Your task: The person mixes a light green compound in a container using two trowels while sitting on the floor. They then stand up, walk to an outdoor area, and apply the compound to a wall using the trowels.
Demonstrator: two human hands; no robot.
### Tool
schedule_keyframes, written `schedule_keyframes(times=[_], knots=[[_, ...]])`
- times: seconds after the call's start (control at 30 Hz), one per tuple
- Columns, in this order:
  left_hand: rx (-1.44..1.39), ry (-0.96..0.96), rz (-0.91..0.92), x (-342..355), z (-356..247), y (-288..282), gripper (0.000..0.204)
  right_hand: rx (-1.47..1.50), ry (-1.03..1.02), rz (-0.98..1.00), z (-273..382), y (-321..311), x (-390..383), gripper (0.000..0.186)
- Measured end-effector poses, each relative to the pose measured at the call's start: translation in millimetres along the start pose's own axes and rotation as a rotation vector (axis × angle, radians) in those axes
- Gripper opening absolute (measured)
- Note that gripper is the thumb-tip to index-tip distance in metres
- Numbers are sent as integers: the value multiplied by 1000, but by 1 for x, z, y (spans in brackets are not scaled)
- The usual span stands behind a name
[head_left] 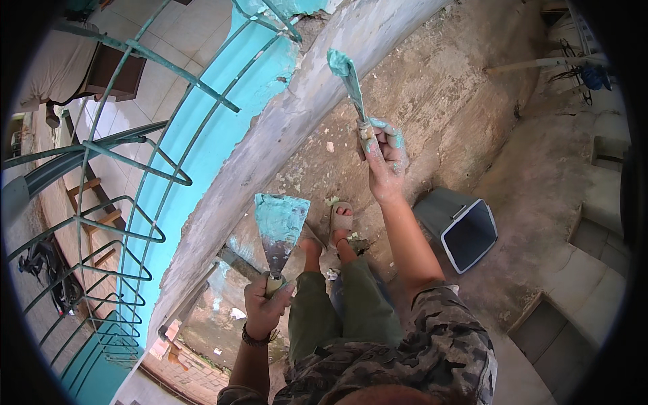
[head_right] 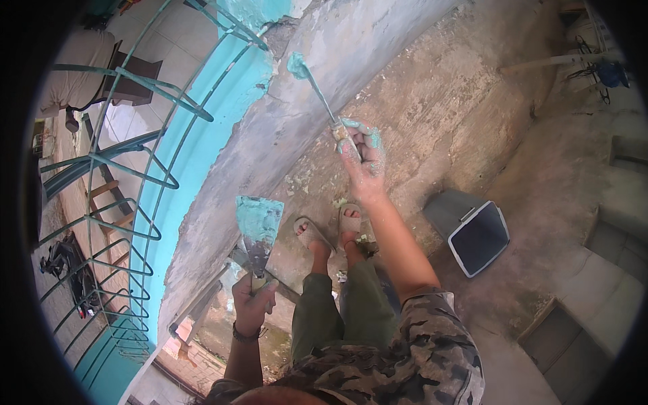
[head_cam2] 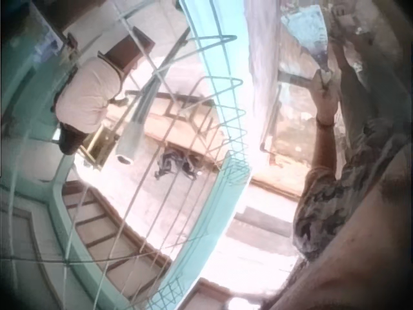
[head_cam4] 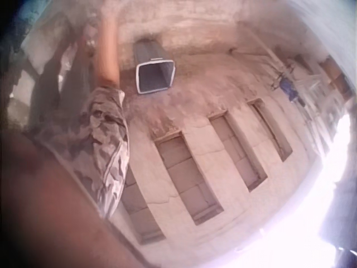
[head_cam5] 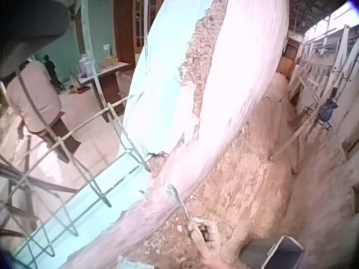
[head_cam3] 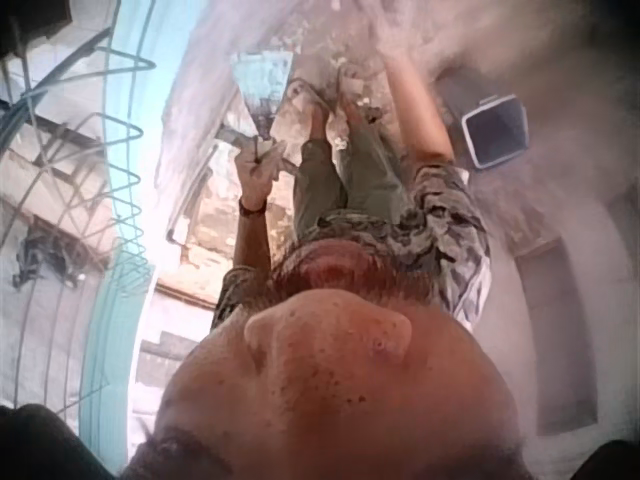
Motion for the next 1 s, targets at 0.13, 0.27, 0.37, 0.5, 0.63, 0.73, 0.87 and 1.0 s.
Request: schedule_keyframes(times=[0.13,0.27,0.37,0.5,0.63,0.73,0.87,1.0], knots=[[-2,-55,2,21,28,-5,18,-382,-359,-72,-47,5,25,41],[14,-100,-1,24,44,-13,19,-736,-648,-112,-65,-4,51,38],[28,-133,-5,26,55,-19,19,-874,-819,-99,-65,-11,68,37],[39,-175,-19,28,59,-22,21,-1031,-907,-53,-57,-20,83,38],[21,-181,-20,31,62,-20,23,-1074,-980,0,-47,-25,95,40],[8,-175,-24,35,64,-17,24,-1097,-982,28,-43,-28,103,41],[19,-191,-21,39,61,-12,23,-1106,-1004,51,-35,-29,111,43],[26,-200,-13,42,63,-7,22,-1016,-988,105,-42,-31,122,45]])
Point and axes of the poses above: each hand's wrist, its own x-axis towards the middle knuckle, its own y-axis out of the palm, z = x × y, the point moved 1 cm from there along x, towards the middle knuckle, and after that the axes turned 3 degrees about -y, right-handed, at the moved point
